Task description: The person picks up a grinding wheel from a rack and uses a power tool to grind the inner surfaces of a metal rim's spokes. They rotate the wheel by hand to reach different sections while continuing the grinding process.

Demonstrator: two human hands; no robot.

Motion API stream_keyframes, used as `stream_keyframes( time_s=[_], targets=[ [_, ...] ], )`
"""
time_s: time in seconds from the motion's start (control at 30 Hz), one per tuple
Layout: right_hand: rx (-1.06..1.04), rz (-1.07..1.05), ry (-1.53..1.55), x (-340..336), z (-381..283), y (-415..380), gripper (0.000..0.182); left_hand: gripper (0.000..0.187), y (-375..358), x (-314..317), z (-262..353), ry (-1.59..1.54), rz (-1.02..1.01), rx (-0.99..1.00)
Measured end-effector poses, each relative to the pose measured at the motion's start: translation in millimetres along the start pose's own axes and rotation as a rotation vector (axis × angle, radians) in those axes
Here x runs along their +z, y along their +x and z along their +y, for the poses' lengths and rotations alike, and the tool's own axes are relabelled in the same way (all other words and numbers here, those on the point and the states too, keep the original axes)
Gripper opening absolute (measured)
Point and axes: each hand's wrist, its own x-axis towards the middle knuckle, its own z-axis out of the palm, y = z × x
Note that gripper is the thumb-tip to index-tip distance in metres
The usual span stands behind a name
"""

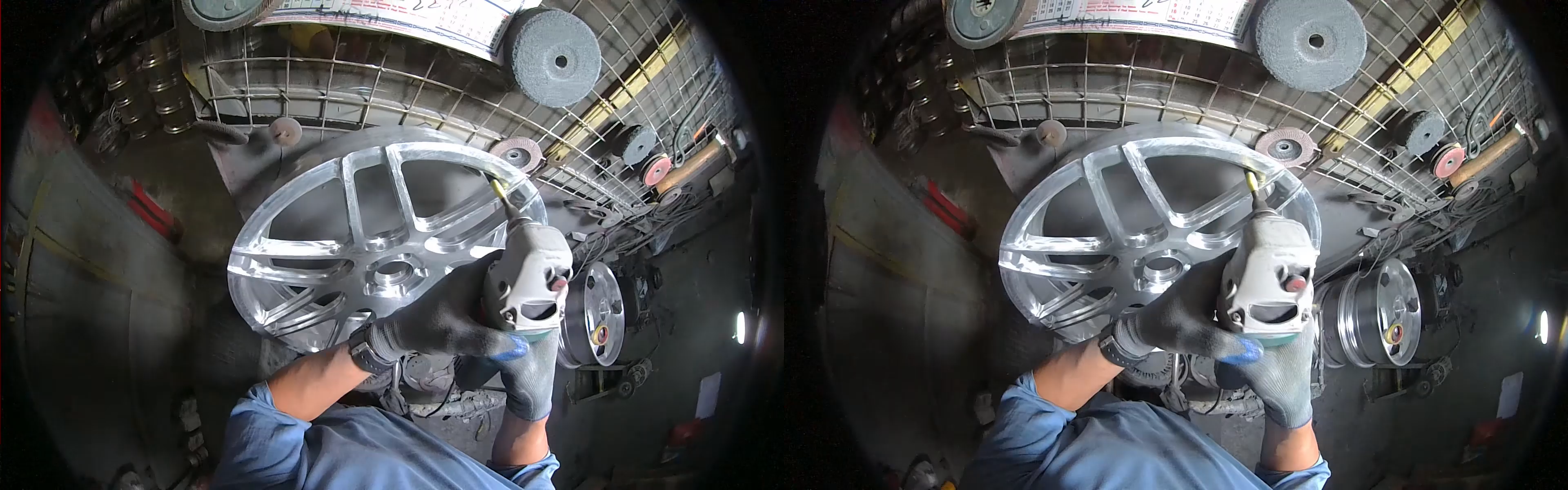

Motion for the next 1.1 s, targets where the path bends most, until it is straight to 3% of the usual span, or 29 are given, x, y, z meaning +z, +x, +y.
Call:
stream_keyframes(
  time_s=[0.2, 0.23, 0.3, 0.33, 0.37, 0.43, 0.57, 0.63, 0.67, 0.77, 0.9, 1.03, 1.1],
  targets=[
    [-0.016, 0.039, 0.058, 0.3, -10.4, -5.9, 0.071, 0.098, -1.8, 9.2, 4.1, -0.033, -0.042, -0.042],
    [-0.057, 0.077, -0.087, -3.8, -5.0, -7.9, 0.066, 0.098, -2.6, 14.3, 7.5, -0.036, -0.041, -0.040],
    [0.096, 0.049, 0.028, -19.9, 8.8, -19.4, 0.076, 0.095, -5.6, 27.2, 10.2, -0.126, 0.001, -0.050],
    [0.077, 0.070, 0.082, -24.7, 14.7, -24.5, 0.076, 0.095, -5.7, 33.6, 10.6, -0.226, 0.012, -0.061],
    [-0.039, 0.028, -0.190, -31.6, 18.0, -23.9, 0.077, 0.095, -5.2, 36.6, 6.0, -0.228, 0.013, -0.059],
    [0.112, 0.103, 0.187, -30.4, 18.5, -27.7, 0.081, 0.104, -4.4, 37.5, -4.1, -0.201, 0.034, 0.006],
    [-0.016, 0.076, 0.110, -31.8, 33.3, -28.7, 0.085, 0.105, -3.9, 28.9, -2.9, 0.079, 0.009, 0.027],
    [-0.059, 0.096, -0.023, -34.6, 50.5, -24.8, 0.075, 0.098, -3.3, 22.8, -5.2, 0.070, 0.013, 0.026],
    [0.031, 0.063, 0.117, -22.3, 34.2, -23.2, 0.077, 0.091, -3.5, 21.1, -5.9, 0.059, 0.014, 0.027],
    [-0.021, -0.042, 0.086, -18.9, 35.0, -22.6, 0.082, 0.093, -9.5, 20.0, -1.5, 0.006, 0.038, -0.023],
    [0.057, -0.010, 0.047, -21.0, 36.8, -25.2, 0.082, 0.090, -15.6, 22.9, -13.1, 0.078, 0.103, 0.024],
    [-0.037, 0.008, 0.003, -24.4, 35.7, -23.9, 0.076, 0.091, -7.0, 23.5, 3.7, 0.118, 0.048, -0.051],
    [0.028, 0.030, 0.089, -21.8, 29.7, -22.9, 0.077, 0.091, -3.6, 23.7, 3.1, 0.121, 0.032, -0.002]
  ],
)
